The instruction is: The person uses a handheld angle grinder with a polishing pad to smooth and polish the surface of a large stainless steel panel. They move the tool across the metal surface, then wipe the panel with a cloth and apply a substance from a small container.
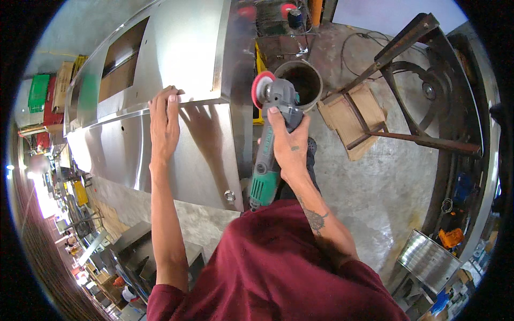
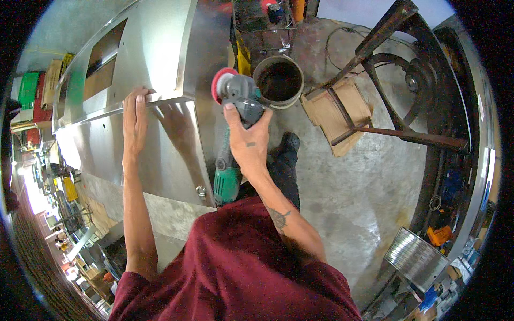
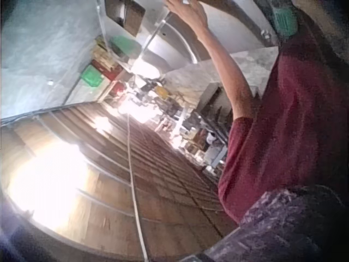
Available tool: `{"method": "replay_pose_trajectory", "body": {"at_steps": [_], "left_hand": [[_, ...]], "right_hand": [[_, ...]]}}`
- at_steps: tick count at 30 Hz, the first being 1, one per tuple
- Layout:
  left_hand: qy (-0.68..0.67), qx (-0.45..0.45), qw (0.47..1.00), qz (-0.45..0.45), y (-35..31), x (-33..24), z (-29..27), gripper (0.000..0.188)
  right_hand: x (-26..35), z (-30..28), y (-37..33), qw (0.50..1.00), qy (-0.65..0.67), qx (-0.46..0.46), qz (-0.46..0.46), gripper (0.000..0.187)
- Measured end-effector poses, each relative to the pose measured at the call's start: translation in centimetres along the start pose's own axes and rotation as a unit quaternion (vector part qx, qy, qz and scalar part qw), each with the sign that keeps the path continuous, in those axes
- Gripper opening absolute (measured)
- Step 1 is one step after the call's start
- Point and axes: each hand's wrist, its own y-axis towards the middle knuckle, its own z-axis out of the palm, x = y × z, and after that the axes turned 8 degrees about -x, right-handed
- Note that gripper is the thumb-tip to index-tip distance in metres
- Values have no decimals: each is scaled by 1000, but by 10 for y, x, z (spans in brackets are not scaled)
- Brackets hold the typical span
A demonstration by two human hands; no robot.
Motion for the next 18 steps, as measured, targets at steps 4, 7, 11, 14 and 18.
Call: {"method": "replay_pose_trajectory", "body": {"at_steps": [4, 7, 11, 14, 18], "left_hand": [[115, -43, 984, 131, -16, -52, 44, 68], [202, -89, 965, 140, -19, -83, 74, 70], [211, -111, 971, 24, -6, -94, 89, 53], [22, -60, 989, -130, 18, -96, 60, 47], [78, -48, 994, -52, 18, -106, 55, 54]], "right_hand": [[-16, -23, 22, 999, -16, -37, 30, 69], [-20, -30, 27, 998, -14, -49, 33, 71], [-19, -32, 30, 997, -32, -53, 37, 71], [-15, -34, 32, 998, -28, -56, 32, 71], [-10, -32, 31, 998, -21, -44, 34, 71]]}}
